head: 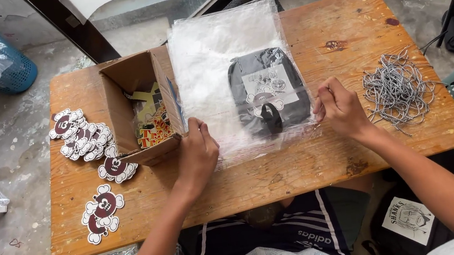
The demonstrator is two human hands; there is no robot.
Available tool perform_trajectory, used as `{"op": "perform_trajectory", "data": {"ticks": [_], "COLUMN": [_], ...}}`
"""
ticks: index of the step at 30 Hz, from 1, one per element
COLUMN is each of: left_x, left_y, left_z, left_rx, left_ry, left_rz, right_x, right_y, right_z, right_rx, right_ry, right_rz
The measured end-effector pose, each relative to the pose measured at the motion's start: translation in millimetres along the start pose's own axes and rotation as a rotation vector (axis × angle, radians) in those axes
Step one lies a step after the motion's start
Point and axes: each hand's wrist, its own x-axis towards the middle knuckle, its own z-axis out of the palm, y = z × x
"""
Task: The person sits at a wooden table and assembles small black pouches by attaching a metal chain and a sticker to each one. They then place the finished pouches into clear plastic bags and set them aside.
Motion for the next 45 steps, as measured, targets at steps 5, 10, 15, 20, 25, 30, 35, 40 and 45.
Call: {"op": "perform_trajectory", "data": {"ticks": [5,10,15,20,25,30,35,40,45], "left_x": [13,13,5,-2,13,22,33,41,33], "left_y": [-4,2,33,48,14,-7,-6,9,63], "left_z": [23,26,21,39,75,88,95,90,20], "left_rx": [0.275,0.353,0.553,0.533,0.701,0.665,0.649,0.623,0.284], "left_ry": [0.109,0.071,0.055,-0.130,-0.128,-0.103,-0.002,0.096,0.620], "left_rz": [-0.046,-0.120,0.052,0.671,0.837,0.890,0.939,0.915,0.860], "right_x": [9,18,21,24,15,-1,-7,11,32], "right_y": [7,32,32,48,18,-7,-45,-30,-50], "right_z": [11,13,16,17,12,19,39,55,33], "right_rx": [-0.194,-0.305,-0.197,-0.224,-0.244,-0.446,-0.669,-0.804,-0.531], "right_ry": [0.021,0.015,0.033,0.013,0.010,0.151,-0.044,0.050,0.129], "right_rz": [0.147,0.221,0.240,0.254,0.260,-0.582,-0.788,-0.861,-0.794]}}
